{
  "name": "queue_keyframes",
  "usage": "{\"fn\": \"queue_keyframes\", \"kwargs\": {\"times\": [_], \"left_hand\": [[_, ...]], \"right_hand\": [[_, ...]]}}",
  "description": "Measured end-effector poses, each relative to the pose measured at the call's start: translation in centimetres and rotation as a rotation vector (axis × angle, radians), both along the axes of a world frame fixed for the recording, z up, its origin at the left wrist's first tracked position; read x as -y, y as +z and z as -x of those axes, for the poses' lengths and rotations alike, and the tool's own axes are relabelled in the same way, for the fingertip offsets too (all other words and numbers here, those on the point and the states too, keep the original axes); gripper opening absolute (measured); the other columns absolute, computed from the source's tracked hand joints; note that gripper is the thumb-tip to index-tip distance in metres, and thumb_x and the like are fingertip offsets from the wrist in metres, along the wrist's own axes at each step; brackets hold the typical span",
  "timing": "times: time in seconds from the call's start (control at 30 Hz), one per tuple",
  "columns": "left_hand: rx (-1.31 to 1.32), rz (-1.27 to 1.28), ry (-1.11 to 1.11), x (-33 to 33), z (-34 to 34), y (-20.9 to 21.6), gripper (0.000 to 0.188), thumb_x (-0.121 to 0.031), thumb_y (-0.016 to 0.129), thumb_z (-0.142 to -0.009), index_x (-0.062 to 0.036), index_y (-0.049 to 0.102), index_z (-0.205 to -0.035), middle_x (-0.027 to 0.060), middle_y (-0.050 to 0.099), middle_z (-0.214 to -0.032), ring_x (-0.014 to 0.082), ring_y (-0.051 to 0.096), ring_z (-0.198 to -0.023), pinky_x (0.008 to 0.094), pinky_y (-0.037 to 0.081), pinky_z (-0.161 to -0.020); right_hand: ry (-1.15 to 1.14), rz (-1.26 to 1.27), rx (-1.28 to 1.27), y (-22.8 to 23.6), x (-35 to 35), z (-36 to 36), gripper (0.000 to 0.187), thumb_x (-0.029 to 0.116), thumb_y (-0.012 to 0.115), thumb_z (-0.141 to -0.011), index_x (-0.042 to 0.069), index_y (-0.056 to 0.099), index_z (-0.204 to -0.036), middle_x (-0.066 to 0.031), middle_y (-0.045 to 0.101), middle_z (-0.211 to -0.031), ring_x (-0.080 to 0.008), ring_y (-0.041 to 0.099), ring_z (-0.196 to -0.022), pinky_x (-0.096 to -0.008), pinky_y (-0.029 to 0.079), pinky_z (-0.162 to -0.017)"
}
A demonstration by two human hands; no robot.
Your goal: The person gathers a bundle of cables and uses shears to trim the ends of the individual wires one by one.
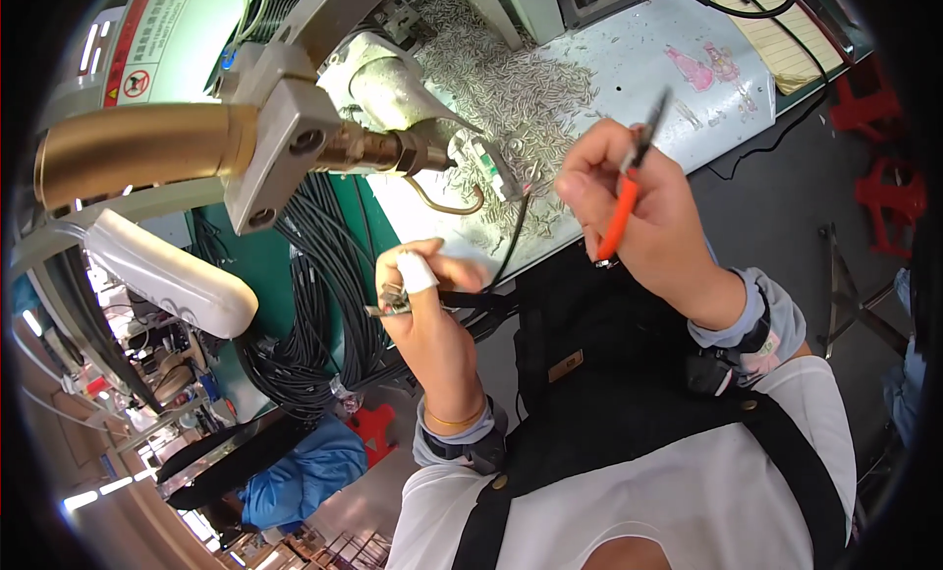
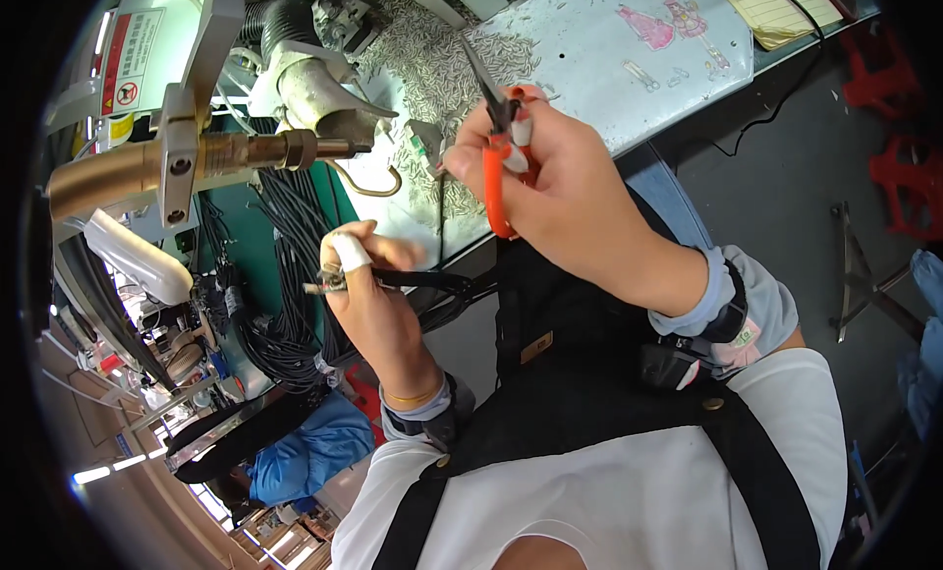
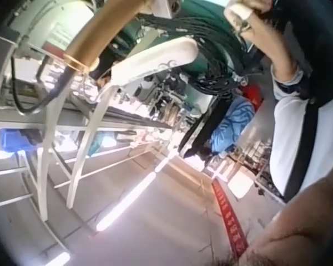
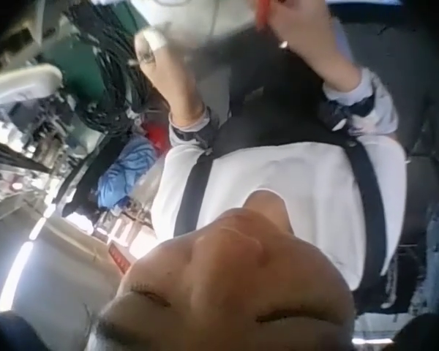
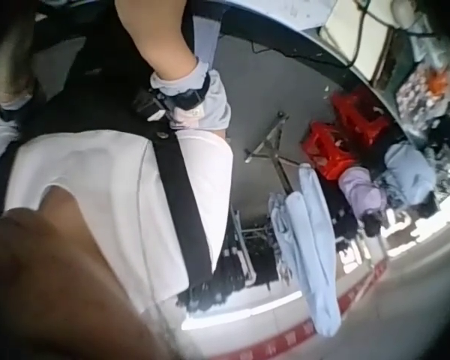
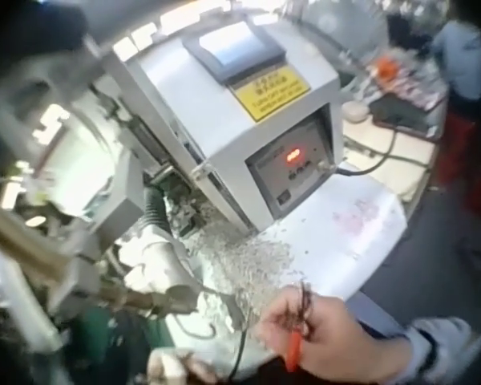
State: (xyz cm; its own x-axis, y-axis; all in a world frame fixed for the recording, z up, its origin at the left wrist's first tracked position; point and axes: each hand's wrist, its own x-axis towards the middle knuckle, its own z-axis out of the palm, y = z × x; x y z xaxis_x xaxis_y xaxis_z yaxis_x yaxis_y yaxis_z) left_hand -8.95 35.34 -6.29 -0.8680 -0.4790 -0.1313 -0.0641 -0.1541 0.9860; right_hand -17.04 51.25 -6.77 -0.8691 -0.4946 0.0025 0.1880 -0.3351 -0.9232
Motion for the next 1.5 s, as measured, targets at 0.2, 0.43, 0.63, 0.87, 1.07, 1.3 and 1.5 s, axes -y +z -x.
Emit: {"fn": "queue_keyframes", "kwargs": {"times": [0.2, 0.43, 0.63, 0.87, 1.07, 1.3, 1.5], "left_hand": [[0.061, -0.623, -0.22, -0.7, -1.6, 0.8, 0.024, -0.025, 0.035, -0.094, -0.0058, 0.041, -0.108, 0.0067, 0.049, -0.086, 0.0106, 0.047, -0.059, 0.0217, 0.04, -0.054], [0.161, -0.434, -0.137, -3.2, -1.1, 1.6, 0.024, -0.026, 0.035, -0.094, -0.0068, 0.041, -0.107, 0.0058, 0.048, -0.092, 0.0108, 0.049, -0.068, 0.0209, 0.04, -0.057], [0.163, -0.454, -0.118, -2.4, -1.4, 0.4, 0.022, -0.022, 0.041, -0.092, -0.0056, 0.042, -0.107, 0.006, 0.05, -0.09, 0.0103, 0.05, -0.067, 0.0202, 0.04, -0.059], [0.145, -0.2, -0.488, -1.3, -2.7, 0.3, 0.016, -0.007, 0.051, -0.086, -0.0014, 0.047, -0.1, 0.0063, 0.054, -0.082, 0.0103, 0.05, -0.066, 0.0197, 0.039, -0.06], [-0.125, 0.515, -0.257, -2.1, -2.6, -0.3, 0.016, -0.004, 0.053, -0.083, 0.0, 0.048, -0.098, 0.0062, 0.055, -0.082, 0.0089, 0.047, -0.062, 0.0191, 0.036, -0.056], [0.098, -0.484, -0.227, -0.9, -2.4, 0.0, 0.018, 0.002, 0.056, -0.078, -0.0005, 0.048, -0.095, 0.0048, 0.054, -0.08, 0.0031, 0.037, -0.05, 0.0169, 0.027, -0.043], [0.239, -0.47, -0.315, -0.4, -2.1, 1.0, 0.018, 0.004, 0.054, -0.077, -0.001, 0.048, -0.093, 0.0035, 0.054, -0.08, 0.0011, 0.03, -0.044, 0.0168, 0.019, -0.038]], "right_hand": [[0.202, -0.268, -0.392, -1.0, 0.2, -2.1, 0.008, 0.008, 0.059, -0.079, 0.003, 0.053, -0.081, -0.0013, 0.049, -0.059, -0.0075, 0.05, -0.052, -0.0238, 0.039, -0.046], [0.151, -0.528, -0.699, -0.8, 1.1, -3.6, 0.018, 0.009, 0.067, -0.07, 0.004, 0.057, -0.083, -0.0046, 0.05, -0.058, -0.0097, 0.051, -0.053, -0.0258, 0.041, -0.049], [0.057, -0.451, -0.415, -0.9, 0.4, -2.6, 0.015, 0.01, 0.067, -0.072, 0.003, 0.057, -0.081, -0.0022, 0.05, -0.056, -0.008, 0.048, -0.05, -0.0247, 0.039, -0.047], [0.273, -0.209, 0.208, 0.2, -0.7, -1.2, 0.014, 0.011, 0.06, -0.081, 0.0, 0.054, -0.075, 0.0016, 0.05, -0.055, -0.0022, 0.04, -0.044, -0.0204, 0.031, -0.042], [0.331, -0.283, 0.208, 0.2, -0.5, -1.4, 0.016, 0.015, 0.06, -0.082, 0.002, 0.054, -0.075, 0.0002, 0.049, -0.054, -0.0042, 0.042, -0.043, -0.0215, 0.032, -0.042], [-0.104, -0.274, -0.773, -3.1, 0.2, -2.5, 0.009, 0.017, 0.061, -0.076, 0.01, 0.061, -0.081, 0.0007, 0.05, -0.06, -0.0089, 0.044, -0.044, -0.023, 0.033, -0.042], [-0.057, -0.689, -1.532, -0.5, -2.0, -0.9, 0.024, 0.016, 0.062, -0.067, 0.014, 0.063, -0.091, 0.0032, 0.055, -0.068, -0.0087, 0.053, -0.052, -0.0223, 0.036, -0.044]]}}
